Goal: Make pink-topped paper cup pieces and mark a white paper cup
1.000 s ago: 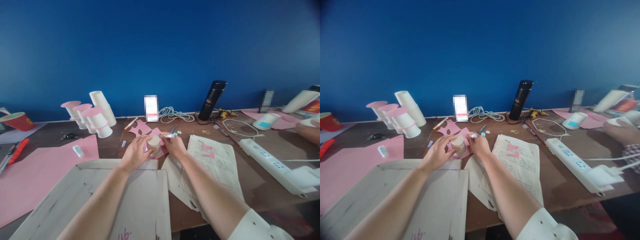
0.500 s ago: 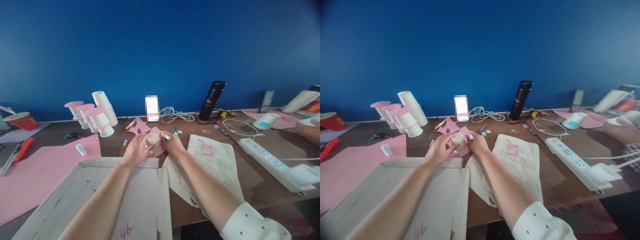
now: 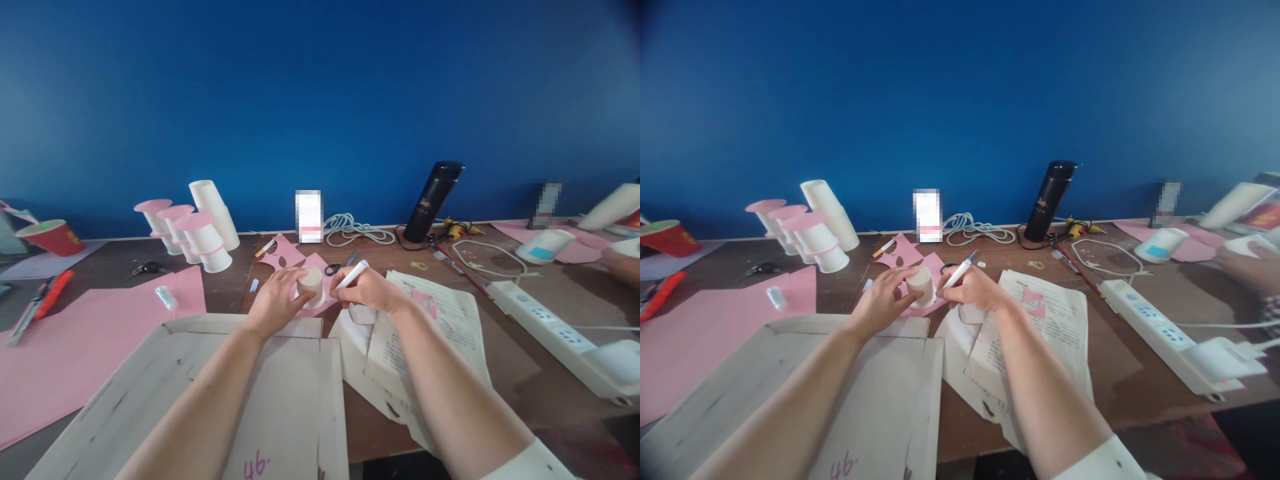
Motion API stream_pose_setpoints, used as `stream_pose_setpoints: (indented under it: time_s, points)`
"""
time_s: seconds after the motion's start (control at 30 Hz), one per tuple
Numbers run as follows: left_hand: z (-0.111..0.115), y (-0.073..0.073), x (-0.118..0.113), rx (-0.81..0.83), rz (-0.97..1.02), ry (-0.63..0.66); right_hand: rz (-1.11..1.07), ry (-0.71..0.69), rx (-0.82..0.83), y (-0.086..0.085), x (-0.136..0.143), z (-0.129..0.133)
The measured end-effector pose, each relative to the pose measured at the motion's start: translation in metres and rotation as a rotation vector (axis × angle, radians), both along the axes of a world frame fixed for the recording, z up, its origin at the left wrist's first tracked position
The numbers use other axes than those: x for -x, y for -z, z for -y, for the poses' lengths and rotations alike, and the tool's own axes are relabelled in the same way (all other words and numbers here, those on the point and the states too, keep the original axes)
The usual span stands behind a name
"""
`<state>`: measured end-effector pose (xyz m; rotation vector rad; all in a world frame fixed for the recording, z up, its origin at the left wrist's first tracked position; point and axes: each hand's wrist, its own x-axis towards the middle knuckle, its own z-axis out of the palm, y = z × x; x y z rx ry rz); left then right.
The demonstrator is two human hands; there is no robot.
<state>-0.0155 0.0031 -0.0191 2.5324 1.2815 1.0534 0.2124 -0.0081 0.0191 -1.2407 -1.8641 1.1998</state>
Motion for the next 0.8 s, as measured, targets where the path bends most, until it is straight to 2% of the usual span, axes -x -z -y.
stream_pose_setpoints:
  time_s: [0.13, 0.27, 0.8]
  points:
    - [0.001, -0.001, -0.001, -0.036, 0.010, 0.004, 0.021, -0.092, 0.025, 0.005, 0.003, 0.002]
    - [0.002, -0.004, -0.002, -0.042, 0.004, -0.002, 0.028, -0.107, 0.042, 0.014, 0.008, 0.001]
    - [0.001, -0.004, 0.001, -0.026, 0.027, 0.031, 0.090, 0.038, 0.071, 0.016, 0.004, -0.008]
